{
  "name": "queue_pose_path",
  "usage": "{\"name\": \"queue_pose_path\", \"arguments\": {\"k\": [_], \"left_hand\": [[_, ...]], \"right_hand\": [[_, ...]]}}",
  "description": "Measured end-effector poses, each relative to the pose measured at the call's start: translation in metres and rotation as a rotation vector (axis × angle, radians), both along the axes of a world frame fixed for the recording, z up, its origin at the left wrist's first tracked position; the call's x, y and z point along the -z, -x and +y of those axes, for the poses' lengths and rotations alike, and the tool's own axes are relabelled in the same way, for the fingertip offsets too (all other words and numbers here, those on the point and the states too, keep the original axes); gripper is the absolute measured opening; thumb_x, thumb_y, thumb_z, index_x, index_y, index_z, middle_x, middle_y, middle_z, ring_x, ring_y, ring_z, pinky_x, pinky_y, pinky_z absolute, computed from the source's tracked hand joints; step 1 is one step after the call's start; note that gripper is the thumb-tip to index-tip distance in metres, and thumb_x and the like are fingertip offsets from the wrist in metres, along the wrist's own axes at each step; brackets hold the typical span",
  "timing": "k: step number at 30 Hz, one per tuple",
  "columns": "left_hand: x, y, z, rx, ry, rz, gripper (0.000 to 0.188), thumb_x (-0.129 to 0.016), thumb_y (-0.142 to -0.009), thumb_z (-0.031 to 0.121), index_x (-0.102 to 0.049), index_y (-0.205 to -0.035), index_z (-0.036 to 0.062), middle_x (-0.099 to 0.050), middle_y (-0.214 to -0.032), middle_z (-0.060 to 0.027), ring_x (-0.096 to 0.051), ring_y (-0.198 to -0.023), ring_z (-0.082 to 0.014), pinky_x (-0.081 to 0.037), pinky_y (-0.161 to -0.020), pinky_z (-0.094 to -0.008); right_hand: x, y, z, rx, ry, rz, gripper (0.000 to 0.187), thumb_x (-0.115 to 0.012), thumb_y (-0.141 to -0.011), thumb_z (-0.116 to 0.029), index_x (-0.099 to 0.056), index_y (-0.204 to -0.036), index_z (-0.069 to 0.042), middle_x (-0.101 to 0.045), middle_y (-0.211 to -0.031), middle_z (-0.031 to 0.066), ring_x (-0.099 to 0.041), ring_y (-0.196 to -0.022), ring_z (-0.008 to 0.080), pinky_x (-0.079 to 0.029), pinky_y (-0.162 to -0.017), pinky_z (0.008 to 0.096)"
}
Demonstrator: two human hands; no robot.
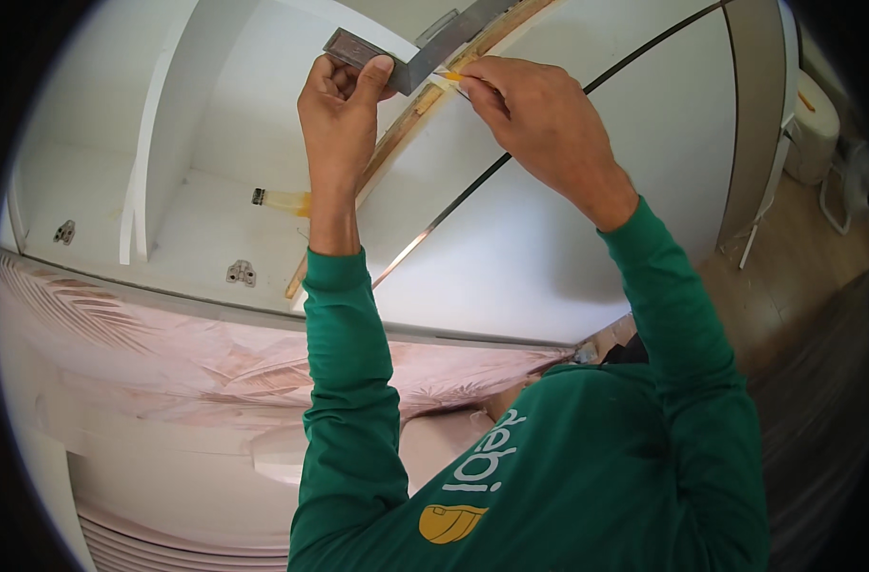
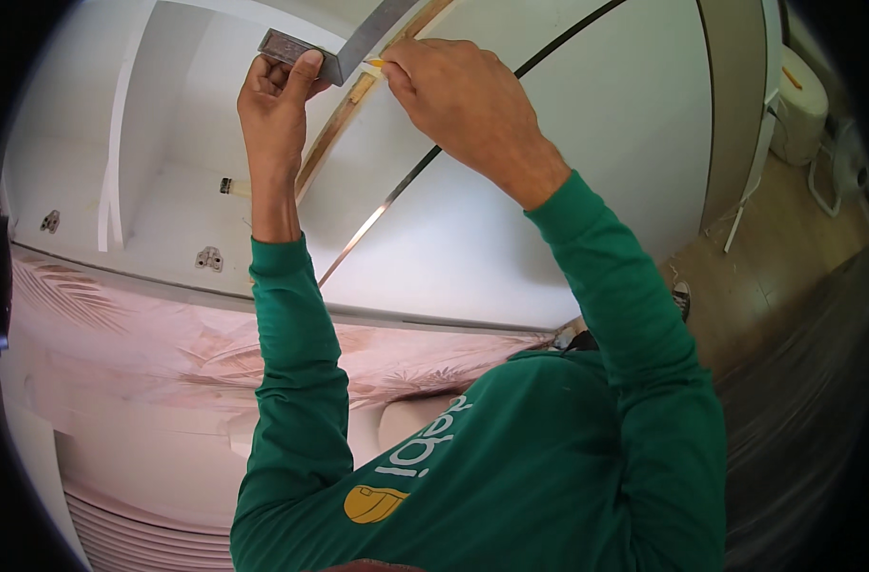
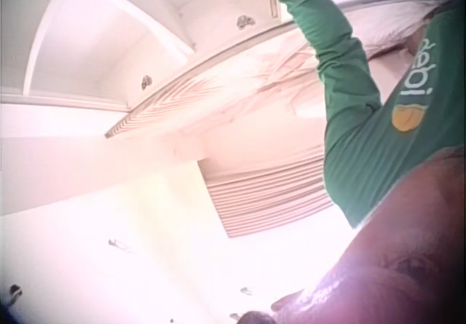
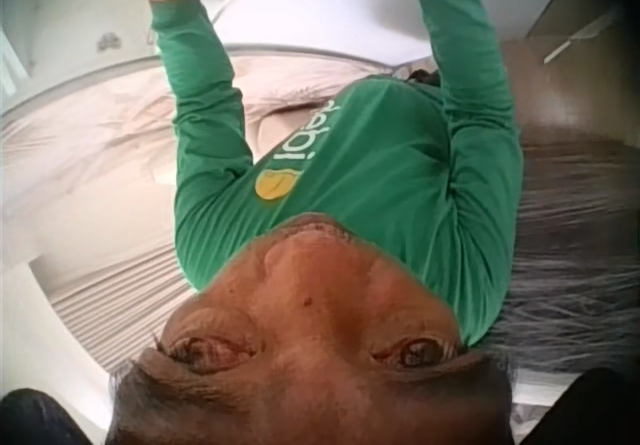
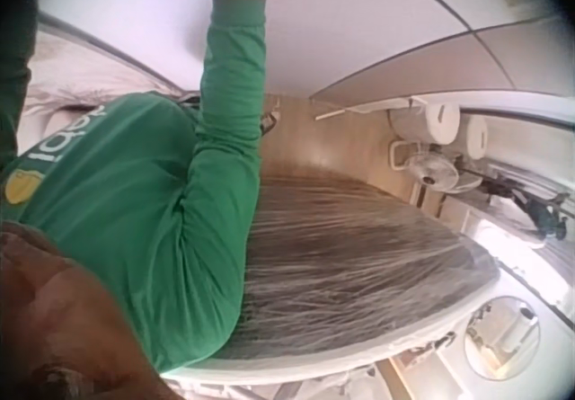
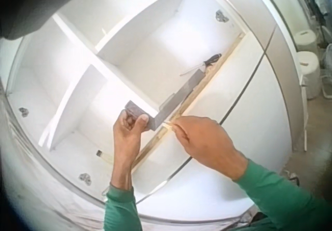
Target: The person uses a drill, screwdriver, and pry tool to fit a wooden trim piece into a cabinet shelf, then uses an L-square and pencil to mark the shelf.
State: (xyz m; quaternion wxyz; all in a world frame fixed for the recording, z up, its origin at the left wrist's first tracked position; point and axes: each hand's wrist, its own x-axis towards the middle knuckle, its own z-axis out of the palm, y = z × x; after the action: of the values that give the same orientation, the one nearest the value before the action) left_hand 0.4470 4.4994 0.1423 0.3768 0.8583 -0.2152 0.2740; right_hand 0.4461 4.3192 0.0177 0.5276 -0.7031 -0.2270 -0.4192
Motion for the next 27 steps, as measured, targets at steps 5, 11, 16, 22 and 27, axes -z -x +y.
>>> {"name": "queue_pose_path", "arguments": {"k": [5,11,16,22,27], "left_hand": [[0.004,0.002,-0.006,-0.041,0.021,-0.011,0.031,-0.071,-0.098,0.015,-0.060,-0.113,-0.0092,-0.071,-0.099,-0.0127,-0.069,-0.082,-0.0161,-0.060,-0.074,-0.0283],[0.013,0.001,-0.009,-0.060,0.067,-0.038,0.032,-0.075,-0.097,0.019,-0.062,-0.111,-0.0059,-0.071,-0.099,-0.0102,-0.069,-0.084,-0.0148,-0.060,-0.082,-0.0289],[0.010,0.001,-0.005,-0.033,0.033,-0.041,0.032,-0.075,-0.097,0.019,-0.061,-0.112,-0.0059,-0.071,-0.098,-0.0101,-0.068,-0.084,-0.0145,-0.060,-0.083,-0.0281],[0.011,0.000,-0.002,-0.003,0.091,0.003,0.032,-0.074,-0.097,0.019,-0.061,-0.115,-0.0057,-0.070,-0.103,-0.0104,-0.068,-0.089,-0.0149,-0.059,-0.084,-0.0292],[0.007,0.004,-0.009,-0.028,0.026,-0.005,0.032,-0.072,-0.097,0.016,-0.059,-0.115,-0.0072,-0.069,-0.102,-0.0120,-0.068,-0.088,-0.0157,-0.059,-0.081,-0.0295]], "right_hand": [[0.006,0.000,0.004,-0.006,-0.049,0.002,0.021,-0.059,-0.100,-0.022,-0.067,-0.093,-0.005,-0.070,-0.079,0.0135,-0.067,-0.072,0.0353,-0.055,-0.068,0.0462],[0.009,0.005,-0.003,0.001,-0.034,-0.001,0.019,-0.059,-0.099,-0.020,-0.067,-0.091,-0.004,-0.069,-0.079,0.0145,-0.066,-0.072,0.0357,-0.054,-0.066,0.0472],[0.008,0.010,-0.006,0.010,-0.040,-0.006,0.019,-0.060,-0.099,-0.019,-0.067,-0.091,-0.004,-0.069,-0.079,0.0146,-0.066,-0.071,0.0357,-0.054,-0.065,0.0463],[0.005,0.017,-0.012,0.005,-0.047,0.025,0.018,-0.060,-0.099,-0.019,-0.068,-0.092,-0.004,-0.069,-0.078,0.0144,-0.066,-0.071,0.0359,-0.054,-0.066,0.0459],[0.007,0.018,-0.022,-0.005,-0.064,0.038,0.018,-0.061,-0.099,-0.019,-0.069,-0.093,-0.004,-0.069,-0.078,0.0141,-0.066,-0.071,0.0358,-0.054,-0.065,0.0454]]}}
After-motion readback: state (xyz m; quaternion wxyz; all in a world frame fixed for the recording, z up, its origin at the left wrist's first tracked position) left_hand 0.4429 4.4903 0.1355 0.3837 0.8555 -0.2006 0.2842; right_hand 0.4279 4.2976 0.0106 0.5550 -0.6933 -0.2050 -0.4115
